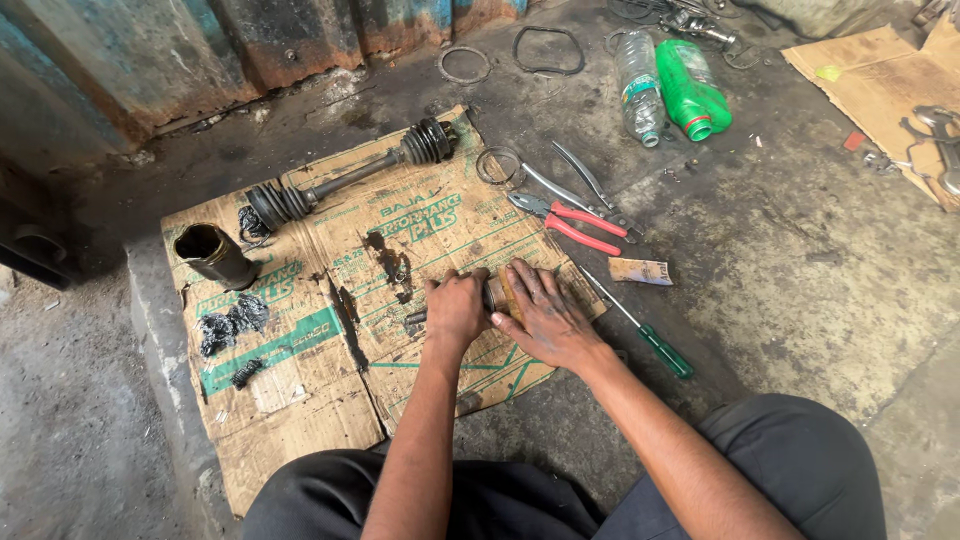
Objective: The person polishes a small cylindrical metal component by rubbing it with a red abrasive sheet and rotating it with their hands on a piece of cardboard.
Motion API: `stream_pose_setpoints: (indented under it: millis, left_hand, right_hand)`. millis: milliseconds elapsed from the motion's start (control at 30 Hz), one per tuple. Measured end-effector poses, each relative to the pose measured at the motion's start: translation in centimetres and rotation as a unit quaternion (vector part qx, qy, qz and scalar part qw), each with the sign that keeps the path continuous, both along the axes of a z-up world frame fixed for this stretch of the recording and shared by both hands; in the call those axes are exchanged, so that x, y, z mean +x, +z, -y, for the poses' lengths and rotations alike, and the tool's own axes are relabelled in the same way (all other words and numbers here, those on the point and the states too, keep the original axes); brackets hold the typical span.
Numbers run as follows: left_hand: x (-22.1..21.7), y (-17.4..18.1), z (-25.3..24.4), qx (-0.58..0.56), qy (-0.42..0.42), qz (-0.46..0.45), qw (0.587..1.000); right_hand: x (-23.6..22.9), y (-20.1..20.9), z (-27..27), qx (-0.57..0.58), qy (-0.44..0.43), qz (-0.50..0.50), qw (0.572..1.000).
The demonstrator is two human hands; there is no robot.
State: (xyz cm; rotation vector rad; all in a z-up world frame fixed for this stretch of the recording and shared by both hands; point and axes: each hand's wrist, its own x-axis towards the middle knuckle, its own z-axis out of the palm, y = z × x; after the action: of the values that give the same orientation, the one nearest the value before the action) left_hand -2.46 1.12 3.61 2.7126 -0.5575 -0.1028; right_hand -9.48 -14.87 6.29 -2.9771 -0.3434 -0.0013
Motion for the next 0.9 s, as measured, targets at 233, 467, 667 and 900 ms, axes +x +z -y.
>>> stream_pose_setpoints:
  millis: [233,467,667,900]
  left_hand:
    - [0.3,-0.1,0.1,0.001,0.004,-0.003,1.000]
    - [0.8,-0.3,0.4,0.018,0.003,-0.032,0.999]
    - [0.8,-1.7,0.8,0.050,-0.012,-0.002,0.999]
    - [0.7,-1.3,1.0,0.074,0.009,0.037,0.997]
  right_hand:
    - [0.7,-1.8,0.5,0.046,-0.015,-0.051,0.998]
    - [0.6,-2.2,0.6,0.053,-0.010,-0.040,0.998]
    - [1.1,-2.3,0.0,0.089,-0.053,-0.078,0.992]
    - [3.0,-4.5,-1.5,0.094,-0.091,0.000,0.991]
